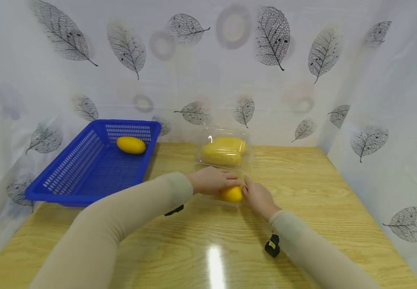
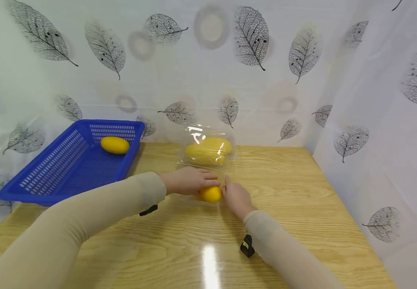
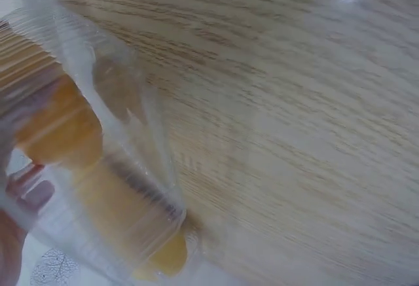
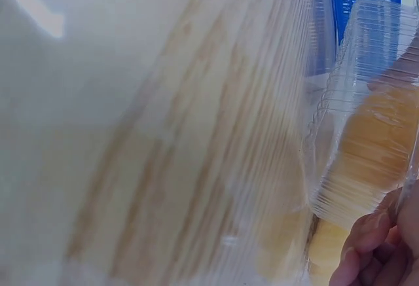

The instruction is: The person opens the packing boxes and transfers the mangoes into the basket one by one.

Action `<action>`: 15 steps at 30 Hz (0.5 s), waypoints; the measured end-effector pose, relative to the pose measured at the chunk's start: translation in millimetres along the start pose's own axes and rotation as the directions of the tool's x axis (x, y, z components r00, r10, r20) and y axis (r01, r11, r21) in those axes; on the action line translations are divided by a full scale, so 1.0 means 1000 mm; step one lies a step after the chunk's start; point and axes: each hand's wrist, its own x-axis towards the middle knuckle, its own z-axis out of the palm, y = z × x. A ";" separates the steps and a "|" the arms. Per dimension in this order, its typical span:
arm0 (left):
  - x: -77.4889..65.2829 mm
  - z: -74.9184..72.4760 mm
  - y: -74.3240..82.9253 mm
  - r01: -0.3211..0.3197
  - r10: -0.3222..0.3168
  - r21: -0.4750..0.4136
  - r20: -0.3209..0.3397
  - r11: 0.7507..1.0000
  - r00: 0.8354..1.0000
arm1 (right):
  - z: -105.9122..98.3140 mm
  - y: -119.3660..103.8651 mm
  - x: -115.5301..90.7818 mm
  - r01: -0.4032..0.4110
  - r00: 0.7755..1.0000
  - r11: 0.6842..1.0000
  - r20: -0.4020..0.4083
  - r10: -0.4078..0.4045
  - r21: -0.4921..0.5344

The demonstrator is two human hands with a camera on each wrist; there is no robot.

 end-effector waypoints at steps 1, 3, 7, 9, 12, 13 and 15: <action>-0.001 -0.001 0.000 -0.002 0.002 0.003 0.001 1.000 1.000 | 0.000 0.000 0.000 0.002 1.000 1.000 -0.001 -0.002 0.003; -0.003 -0.002 0.000 -0.003 0.003 0.004 0.005 1.000 1.000 | 0.000 -0.001 -0.001 0.008 1.000 1.000 -0.002 -0.008 0.012; -0.006 -0.008 0.000 -0.007 0.006 0.004 0.006 1.000 1.000 | -0.002 -0.003 -0.002 0.011 1.000 1.000 0.000 -0.011 0.020; -0.007 -0.013 0.000 -0.005 0.005 0.004 0.010 1.000 1.000 | -0.003 -0.004 -0.002 0.010 1.000 1.000 0.003 -0.010 0.022; -0.012 -0.022 0.001 0.005 -0.005 -0.010 0.010 1.000 1.000 | -0.003 -0.005 -0.003 0.007 1.000 1.000 0.004 -0.007 0.027; -0.014 -0.025 0.002 0.011 -0.011 -0.017 0.010 1.000 1.000 | -0.003 -0.005 -0.003 0.009 1.000 0.999 0.005 -0.009 0.031; -0.020 -0.033 0.003 0.023 -0.023 -0.026 0.003 0.999 1.000 | -0.002 -0.005 -0.003 0.015 1.000 0.999 0.006 -0.015 0.039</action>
